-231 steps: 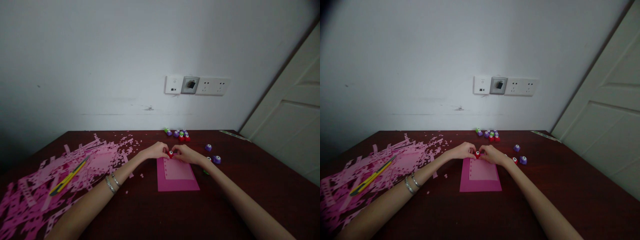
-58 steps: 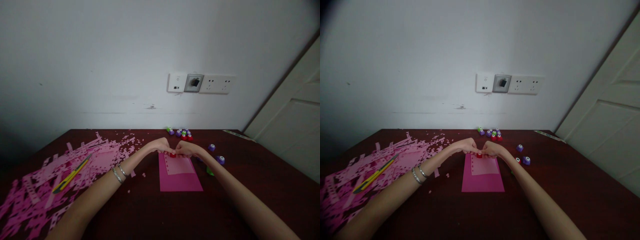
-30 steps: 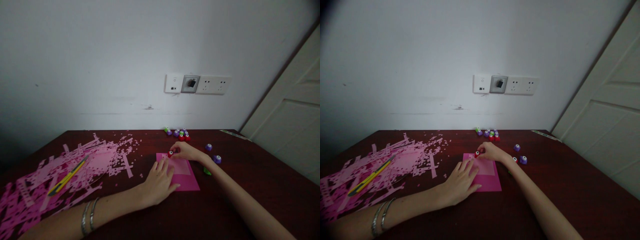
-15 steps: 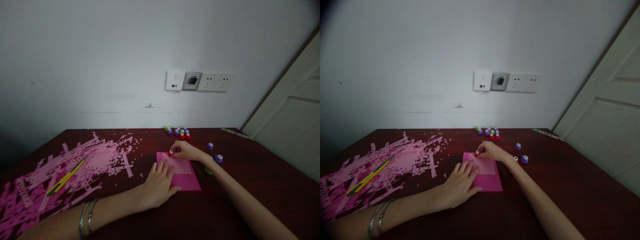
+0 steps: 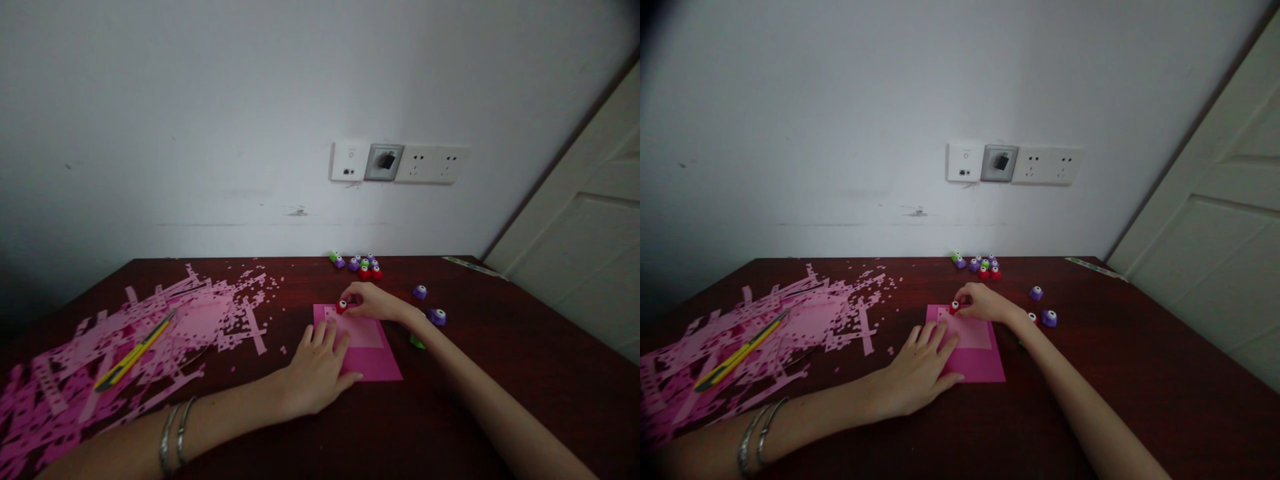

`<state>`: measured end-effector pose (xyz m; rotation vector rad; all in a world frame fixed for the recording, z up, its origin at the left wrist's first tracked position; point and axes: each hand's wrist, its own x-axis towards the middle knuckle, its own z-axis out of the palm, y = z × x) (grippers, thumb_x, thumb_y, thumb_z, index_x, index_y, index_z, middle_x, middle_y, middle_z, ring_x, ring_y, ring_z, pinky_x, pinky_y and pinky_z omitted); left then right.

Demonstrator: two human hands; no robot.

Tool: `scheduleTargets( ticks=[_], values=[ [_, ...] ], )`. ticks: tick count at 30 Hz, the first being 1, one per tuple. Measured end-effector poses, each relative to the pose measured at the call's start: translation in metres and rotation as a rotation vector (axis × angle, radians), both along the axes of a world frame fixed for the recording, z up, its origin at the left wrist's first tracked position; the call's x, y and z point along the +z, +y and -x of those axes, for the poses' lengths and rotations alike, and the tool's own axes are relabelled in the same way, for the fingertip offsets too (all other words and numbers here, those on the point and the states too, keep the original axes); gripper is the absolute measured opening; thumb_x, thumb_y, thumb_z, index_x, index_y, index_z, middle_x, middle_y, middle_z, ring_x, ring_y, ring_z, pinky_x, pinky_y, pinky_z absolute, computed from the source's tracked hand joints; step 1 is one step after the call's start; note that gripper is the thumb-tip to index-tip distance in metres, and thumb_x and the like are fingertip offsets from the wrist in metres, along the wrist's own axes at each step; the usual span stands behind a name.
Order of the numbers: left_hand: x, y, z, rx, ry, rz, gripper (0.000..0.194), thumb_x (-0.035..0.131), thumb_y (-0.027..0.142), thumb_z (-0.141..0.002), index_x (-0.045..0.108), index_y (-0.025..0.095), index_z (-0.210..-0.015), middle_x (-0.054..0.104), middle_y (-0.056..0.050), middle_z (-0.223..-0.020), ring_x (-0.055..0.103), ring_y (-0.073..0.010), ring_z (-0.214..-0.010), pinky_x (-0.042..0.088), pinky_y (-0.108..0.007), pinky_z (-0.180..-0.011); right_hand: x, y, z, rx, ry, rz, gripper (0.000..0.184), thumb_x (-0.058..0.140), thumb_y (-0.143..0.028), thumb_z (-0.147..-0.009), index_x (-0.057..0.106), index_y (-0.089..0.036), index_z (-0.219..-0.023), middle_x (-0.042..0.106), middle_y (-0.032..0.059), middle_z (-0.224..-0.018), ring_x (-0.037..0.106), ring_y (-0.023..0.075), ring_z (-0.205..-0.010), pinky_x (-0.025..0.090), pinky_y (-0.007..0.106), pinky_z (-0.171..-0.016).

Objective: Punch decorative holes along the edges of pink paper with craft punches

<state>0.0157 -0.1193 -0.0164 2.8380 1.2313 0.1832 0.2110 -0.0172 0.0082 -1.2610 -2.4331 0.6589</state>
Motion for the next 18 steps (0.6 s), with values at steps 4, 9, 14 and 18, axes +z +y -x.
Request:
scheduleTargets(
  ticks=[4,9,14,18],
  values=[
    [0.012,0.001,0.0,0.002,-0.042,-0.053,0.067,0.019,0.059,-0.087,0.036,0.013,-0.132,0.037,-0.018,-0.136,0.031,-0.0329,-0.123,0.027,-0.049,-0.097,0.011,0.001,-0.011,-0.086,0.087,0.152,0.039,0.064,-0.044,-0.07,0.063,-0.014,-0.095,0.062,0.0041,-0.081,0.054,0.012,-0.066,0.041,0.022,-0.056],
    [0.048,0.048,0.003,0.066,-0.194,-0.02,0.045,0.03,0.044,-0.089,0.06,0.012,-0.098,0.059,-0.012,-0.099,0.05,-0.0217,-0.095,0.039,-0.034,-0.081,0.023,0.006,-0.022,-0.155,0.096,0.496,0.048,0.055,-0.06,-0.072,0.062,-0.012,-0.07,0.056,0.0007,-0.058,0.04,0.0054,-0.043,0.026,0.018,-0.035],
    [0.061,0.117,0.001,0.134,-0.224,0.665,0.032,0.049,0.039,-0.08,0.064,0.012,-0.069,0.058,-0.001,-0.061,0.043,-0.0077,-0.05,0.032,-0.022,-0.048,0.021,0.018,-0.016,-0.12,0.102,0.745,0.046,0.064,-0.057,-0.065,0.062,-0.012,-0.066,0.053,-0.0017,-0.054,0.034,0.002,-0.039,0.017,0.016,-0.032],
    [0.056,0.142,-0.004,0.154,-0.263,1.051,0.033,0.063,0.045,-0.068,0.064,0.012,-0.066,0.059,-0.002,-0.062,0.034,-0.0038,-0.043,0.018,-0.019,-0.039,0.02,0.025,-0.006,-0.092,0.096,0.829,0.044,0.066,-0.055,-0.064,0.062,-0.011,-0.066,0.051,-0.0028,-0.053,0.034,0.0009,-0.038,0.017,0.014,-0.031]
  ],
)
